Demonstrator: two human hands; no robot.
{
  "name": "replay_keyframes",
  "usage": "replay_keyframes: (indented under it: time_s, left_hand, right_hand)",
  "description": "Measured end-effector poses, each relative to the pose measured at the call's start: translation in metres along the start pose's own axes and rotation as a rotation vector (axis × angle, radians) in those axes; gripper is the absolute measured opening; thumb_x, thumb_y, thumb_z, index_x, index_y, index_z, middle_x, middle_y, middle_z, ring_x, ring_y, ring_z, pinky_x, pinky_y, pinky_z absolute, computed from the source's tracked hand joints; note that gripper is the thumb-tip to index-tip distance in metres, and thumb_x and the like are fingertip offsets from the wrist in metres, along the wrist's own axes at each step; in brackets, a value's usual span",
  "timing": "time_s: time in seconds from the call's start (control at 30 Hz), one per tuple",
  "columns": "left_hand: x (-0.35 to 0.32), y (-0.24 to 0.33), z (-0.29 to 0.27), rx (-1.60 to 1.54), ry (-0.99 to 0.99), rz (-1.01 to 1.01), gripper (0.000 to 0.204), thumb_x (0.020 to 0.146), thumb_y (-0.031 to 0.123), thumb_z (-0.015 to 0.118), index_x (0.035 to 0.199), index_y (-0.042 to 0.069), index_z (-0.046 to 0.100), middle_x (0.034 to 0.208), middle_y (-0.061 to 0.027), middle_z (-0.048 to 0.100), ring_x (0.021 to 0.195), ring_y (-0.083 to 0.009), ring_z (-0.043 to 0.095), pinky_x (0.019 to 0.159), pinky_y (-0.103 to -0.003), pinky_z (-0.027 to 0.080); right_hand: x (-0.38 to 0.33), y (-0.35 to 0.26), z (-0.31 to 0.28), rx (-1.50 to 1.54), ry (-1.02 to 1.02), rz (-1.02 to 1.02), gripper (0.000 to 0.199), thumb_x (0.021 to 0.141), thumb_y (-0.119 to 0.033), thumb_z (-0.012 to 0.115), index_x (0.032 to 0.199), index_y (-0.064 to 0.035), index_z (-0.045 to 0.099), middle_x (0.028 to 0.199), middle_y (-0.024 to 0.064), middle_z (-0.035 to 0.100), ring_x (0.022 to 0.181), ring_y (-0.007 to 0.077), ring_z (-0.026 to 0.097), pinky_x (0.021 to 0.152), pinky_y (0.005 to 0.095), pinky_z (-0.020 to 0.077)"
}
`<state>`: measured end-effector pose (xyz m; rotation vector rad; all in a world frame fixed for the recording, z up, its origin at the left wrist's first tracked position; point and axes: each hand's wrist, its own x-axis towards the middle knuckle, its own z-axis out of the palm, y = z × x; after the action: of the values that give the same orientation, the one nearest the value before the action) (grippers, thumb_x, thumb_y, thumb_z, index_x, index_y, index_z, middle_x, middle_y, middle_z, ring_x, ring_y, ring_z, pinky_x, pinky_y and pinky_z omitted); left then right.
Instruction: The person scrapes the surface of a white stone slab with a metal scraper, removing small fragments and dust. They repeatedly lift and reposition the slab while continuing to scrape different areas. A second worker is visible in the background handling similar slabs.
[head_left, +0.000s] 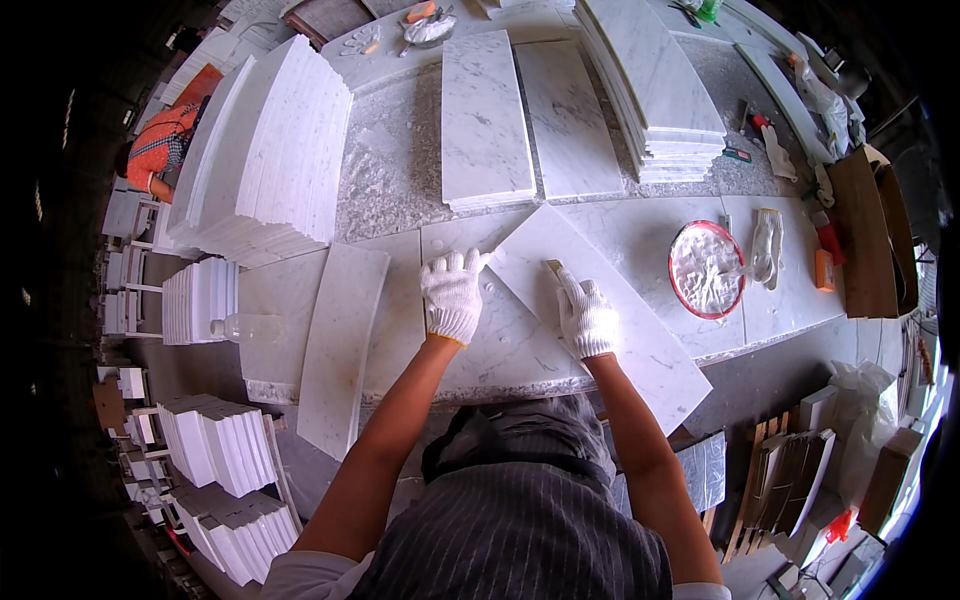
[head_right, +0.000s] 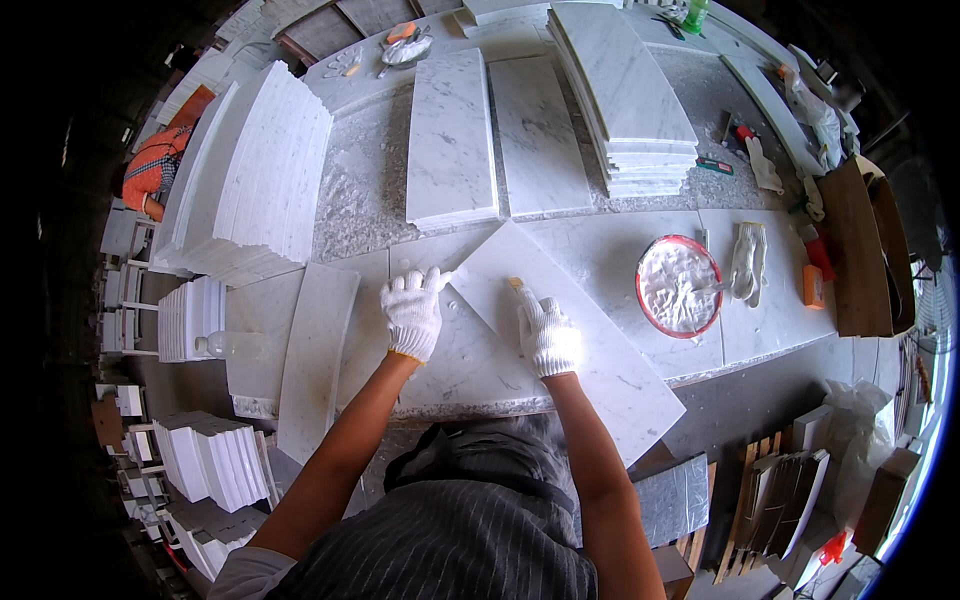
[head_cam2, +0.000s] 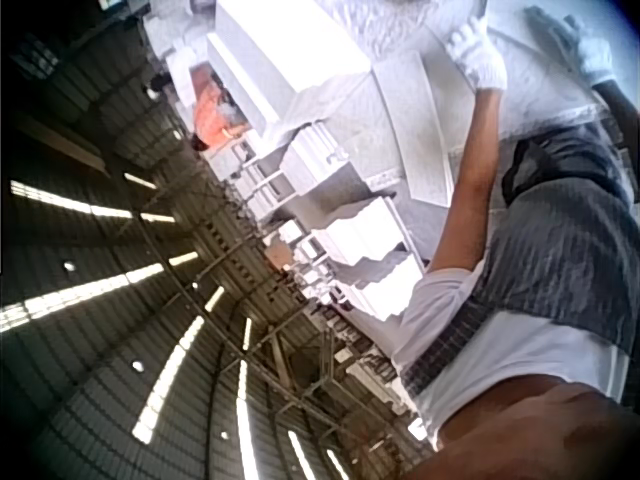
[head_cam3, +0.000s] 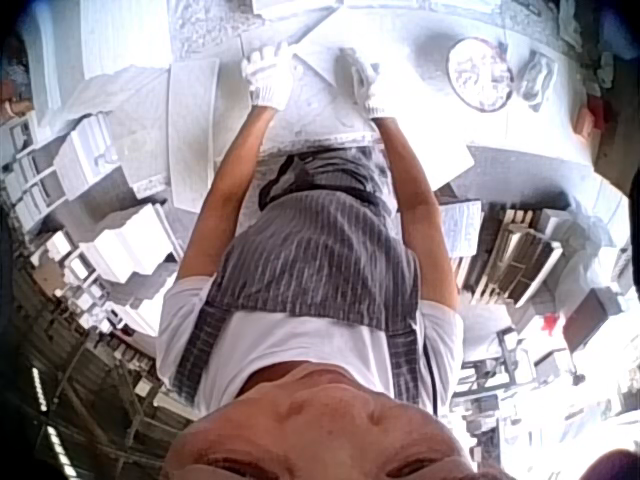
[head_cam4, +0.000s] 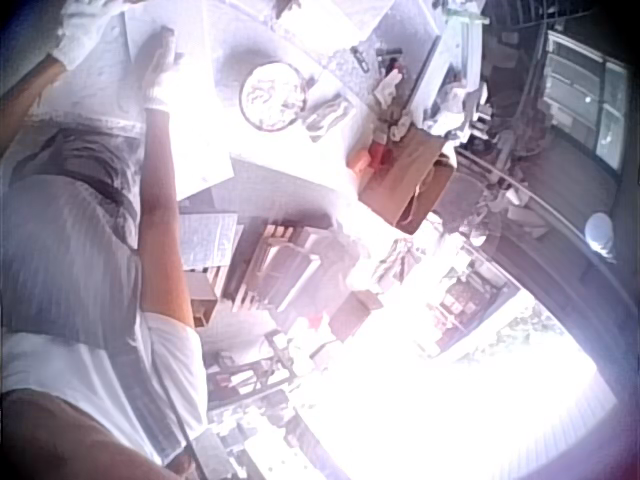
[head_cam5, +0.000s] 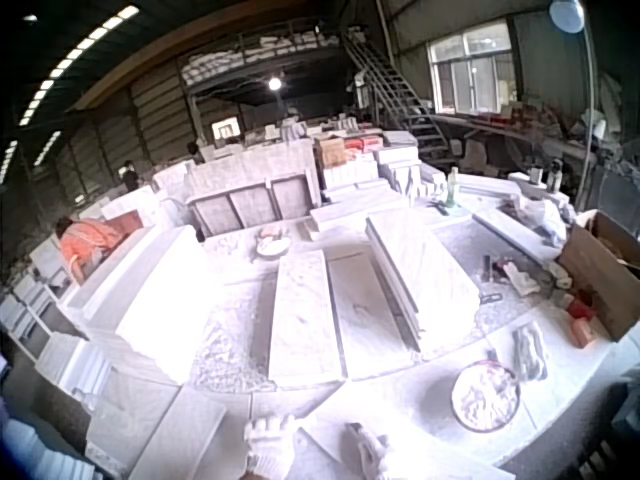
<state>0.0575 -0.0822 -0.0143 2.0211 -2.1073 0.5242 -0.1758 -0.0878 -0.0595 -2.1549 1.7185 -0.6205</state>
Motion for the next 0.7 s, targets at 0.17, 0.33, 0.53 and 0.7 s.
replay_keyframes:
  time_s: [0.17, 0.33, 0.53, 0.7]
  left_hand:
    - [0.000, 0.000, 0.001, 0.010, -0.007, 0.000, 0.029, 0.082, 0.015, 0.063, 0.110, 0.014, 0.067, 0.094, -0.0065, 0.061, 0.085, -0.0282, 0.058, 0.080, -0.045, 0.046]
    - [-0.001, 0.000, 0.005, -0.002, -0.004, -0.016, 0.028, 0.084, 0.016, 0.062, 0.110, 0.014, 0.069, 0.095, -0.0062, 0.062, 0.086, -0.0282, 0.059, 0.079, -0.045, 0.046]
    - [-0.008, -0.002, 0.002, -0.108, 0.013, -0.109, 0.035, 0.081, 0.018, 0.070, 0.116, 0.015, 0.070, 0.102, -0.0065, 0.064, 0.091, -0.0292, 0.061, 0.083, -0.045, 0.046]
    - [-0.026, -0.005, 0.008, -0.305, 0.068, -0.356, 0.038, 0.082, 0.015, 0.074, 0.118, 0.013, 0.067, 0.105, -0.0097, 0.063, 0.096, -0.0313, 0.060, 0.084, -0.045, 0.049]
  right_hand:
    - [0.000, 0.001, 0.001, 0.003, -0.009, 0.011, 0.032, 0.097, -0.031, 0.060, 0.127, -0.0251, 0.065, 0.091, 0.0107, 0.065, 0.073, 0.0317, 0.068, 0.060, 0.0470, 0.0551]
    - [0.000, -0.002, -0.003, 0.001, -0.014, 0.017, 0.032, 0.097, -0.031, 0.059, 0.127, -0.0255, 0.065, 0.091, 0.0105, 0.065, 0.074, 0.0315, 0.068, 0.060, 0.0470, 0.0551]
    - [0.001, -0.003, -0.005, 0.032, 0.005, 0.016, 0.030, 0.095, -0.028, 0.061, 0.125, -0.0238, 0.067, 0.088, 0.0113, 0.064, 0.073, 0.0336, 0.067, 0.061, 0.0483, 0.0540]
    - [0.000, -0.002, -0.002, 0.022, 0.024, 0.008, 0.031, 0.095, -0.027, 0.061, 0.126, -0.0231, 0.066, 0.088, 0.0115, 0.064, 0.073, 0.0336, 0.067, 0.061, 0.0481, 0.0539]
